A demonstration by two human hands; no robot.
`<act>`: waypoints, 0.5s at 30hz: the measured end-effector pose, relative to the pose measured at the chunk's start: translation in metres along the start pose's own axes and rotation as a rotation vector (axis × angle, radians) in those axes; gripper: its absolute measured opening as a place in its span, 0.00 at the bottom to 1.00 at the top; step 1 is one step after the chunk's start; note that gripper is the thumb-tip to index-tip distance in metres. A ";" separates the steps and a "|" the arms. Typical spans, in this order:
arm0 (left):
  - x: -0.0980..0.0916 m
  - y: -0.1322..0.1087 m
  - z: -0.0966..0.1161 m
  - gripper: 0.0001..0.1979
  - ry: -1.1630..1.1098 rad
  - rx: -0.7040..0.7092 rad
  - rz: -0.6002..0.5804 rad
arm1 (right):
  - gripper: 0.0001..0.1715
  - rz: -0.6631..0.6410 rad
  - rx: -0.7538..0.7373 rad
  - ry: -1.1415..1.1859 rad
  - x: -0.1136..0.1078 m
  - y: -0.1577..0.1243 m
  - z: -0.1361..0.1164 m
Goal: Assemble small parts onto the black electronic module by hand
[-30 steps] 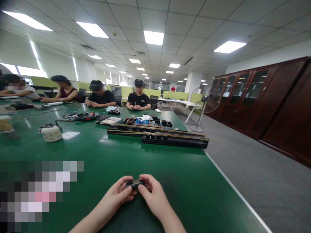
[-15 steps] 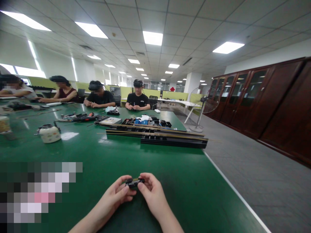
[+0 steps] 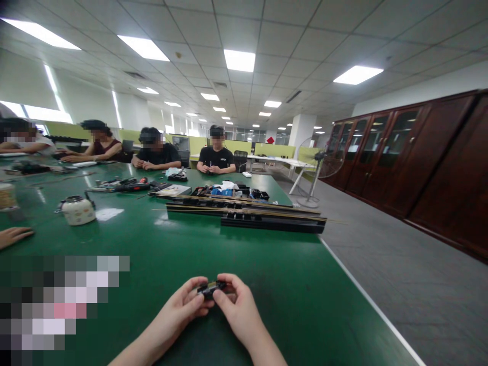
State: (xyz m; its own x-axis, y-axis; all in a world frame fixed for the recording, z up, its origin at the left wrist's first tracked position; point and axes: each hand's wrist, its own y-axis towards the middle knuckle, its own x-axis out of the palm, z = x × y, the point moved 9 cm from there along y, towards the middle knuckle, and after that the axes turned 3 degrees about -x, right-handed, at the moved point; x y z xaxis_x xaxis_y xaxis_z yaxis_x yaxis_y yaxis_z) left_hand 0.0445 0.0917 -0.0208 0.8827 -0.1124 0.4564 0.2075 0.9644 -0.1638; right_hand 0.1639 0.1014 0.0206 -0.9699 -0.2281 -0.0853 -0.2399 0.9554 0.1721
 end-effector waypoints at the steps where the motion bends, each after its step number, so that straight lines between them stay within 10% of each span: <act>1: 0.000 0.000 0.000 0.22 0.001 0.003 -0.003 | 0.22 -0.005 0.006 -0.006 0.000 0.000 0.001; 15: 0.013 -0.006 0.012 0.23 -0.025 0.044 -0.054 | 0.12 -0.039 -0.034 -0.149 0.002 -0.002 -0.001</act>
State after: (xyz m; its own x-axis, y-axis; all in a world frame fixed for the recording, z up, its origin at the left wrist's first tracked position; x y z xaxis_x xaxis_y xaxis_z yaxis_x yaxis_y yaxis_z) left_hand 0.0494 0.0875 -0.0036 0.8599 -0.1591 0.4850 0.2353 0.9668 -0.1000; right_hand 0.1624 0.0994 0.0207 -0.9434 -0.2318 -0.2371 -0.2806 0.9391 0.1986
